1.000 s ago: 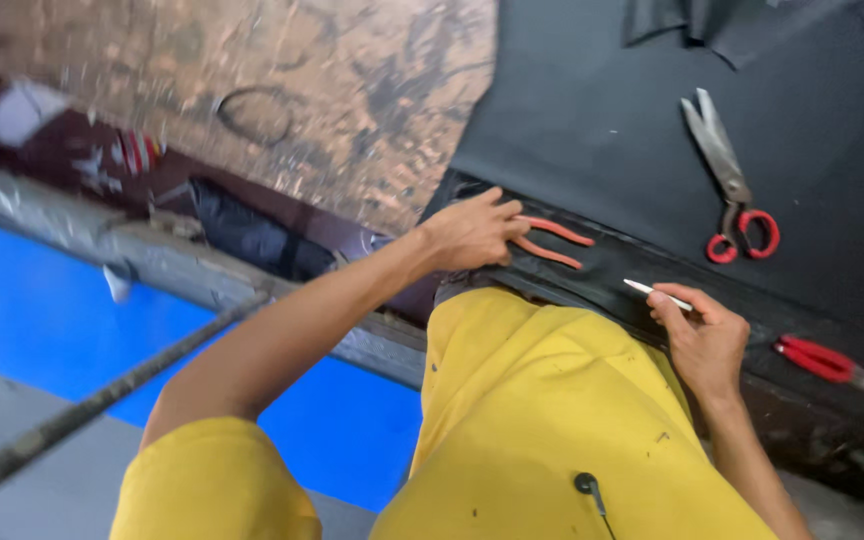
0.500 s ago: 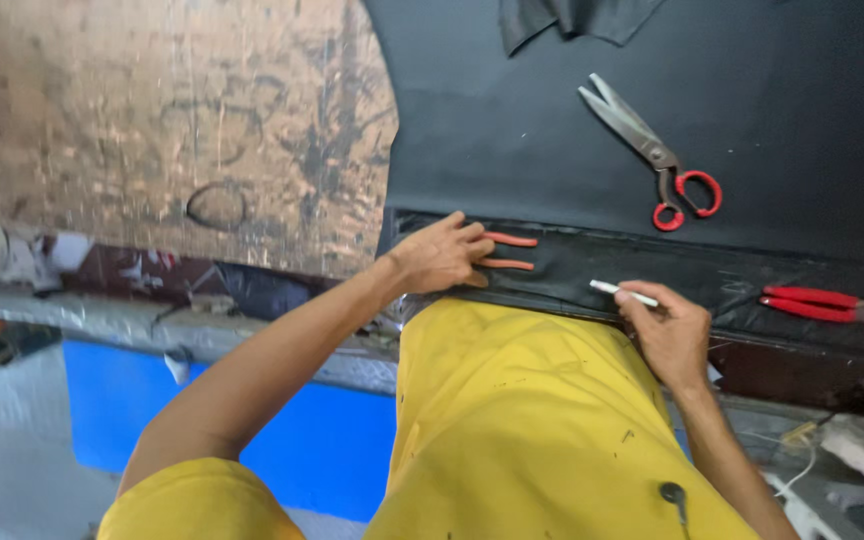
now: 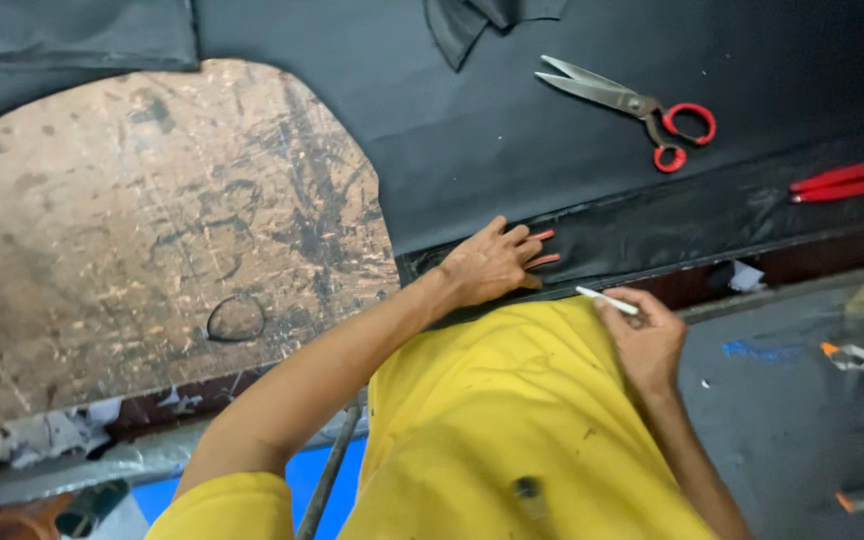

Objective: The person cuts a long strip of black vinyl fabric with scissors along a marked line, then marks additional cutting lines on the fabric with chalk and trims the strip. They reposition the fabric on the workbench and use pliers to hold or pull the material while cutting.

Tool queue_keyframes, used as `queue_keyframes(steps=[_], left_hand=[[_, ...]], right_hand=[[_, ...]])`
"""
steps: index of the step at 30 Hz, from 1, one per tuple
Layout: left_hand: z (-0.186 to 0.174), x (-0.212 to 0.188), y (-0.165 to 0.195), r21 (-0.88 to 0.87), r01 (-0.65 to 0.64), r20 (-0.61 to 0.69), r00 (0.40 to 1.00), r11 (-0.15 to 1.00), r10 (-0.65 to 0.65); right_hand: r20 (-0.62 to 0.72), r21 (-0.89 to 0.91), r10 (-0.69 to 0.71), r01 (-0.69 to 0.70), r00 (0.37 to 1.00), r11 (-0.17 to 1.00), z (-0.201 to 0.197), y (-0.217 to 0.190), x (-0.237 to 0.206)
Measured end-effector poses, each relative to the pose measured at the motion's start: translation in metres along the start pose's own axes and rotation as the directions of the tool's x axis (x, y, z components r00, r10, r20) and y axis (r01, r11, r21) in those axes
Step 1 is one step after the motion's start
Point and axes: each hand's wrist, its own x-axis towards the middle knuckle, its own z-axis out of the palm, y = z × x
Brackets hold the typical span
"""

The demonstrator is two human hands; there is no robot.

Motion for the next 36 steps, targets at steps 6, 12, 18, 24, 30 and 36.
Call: queue_keyframes(steps=[6,12,18,24,30,36], left_hand=[[-0.007,0.007,-0.012,-0.042,-0.017,0.097,0.995,0.999,0.021],[-0.005,0.008,-0.019,-0.041,-0.046,0.074,0.996,0.998,0.049],[0.001,0.013,-0.020,-0.083,-0.041,0.156,0.986,0.996,0.053],[0.001,0.015,-0.022,-0.083,-0.061,0.188,0.979,0.995,0.076],[0.000,0.016,-0.021,-0.091,-0.061,0.191,0.979,0.994,0.077],[0.000,0.018,-0.021,-0.081,-0.057,0.240,0.968,0.995,0.075]], right_hand=[[0.029,-0.212,-0.191,0.193,0.981,0.958,0.027,-0.035,-0.015],[0.146,-0.267,-0.295,0.325,0.944,0.907,0.047,-0.053,-0.011],[0.260,-0.215,-0.305,0.363,0.916,0.907,0.071,-0.057,-0.016],[0.307,-0.203,-0.332,0.402,0.892,0.893,0.080,-0.061,-0.020],[0.356,-0.207,-0.331,0.419,0.874,0.884,0.087,-0.060,-0.019],[0.398,-0.218,-0.326,0.433,0.858,0.875,0.088,-0.059,-0.018]])
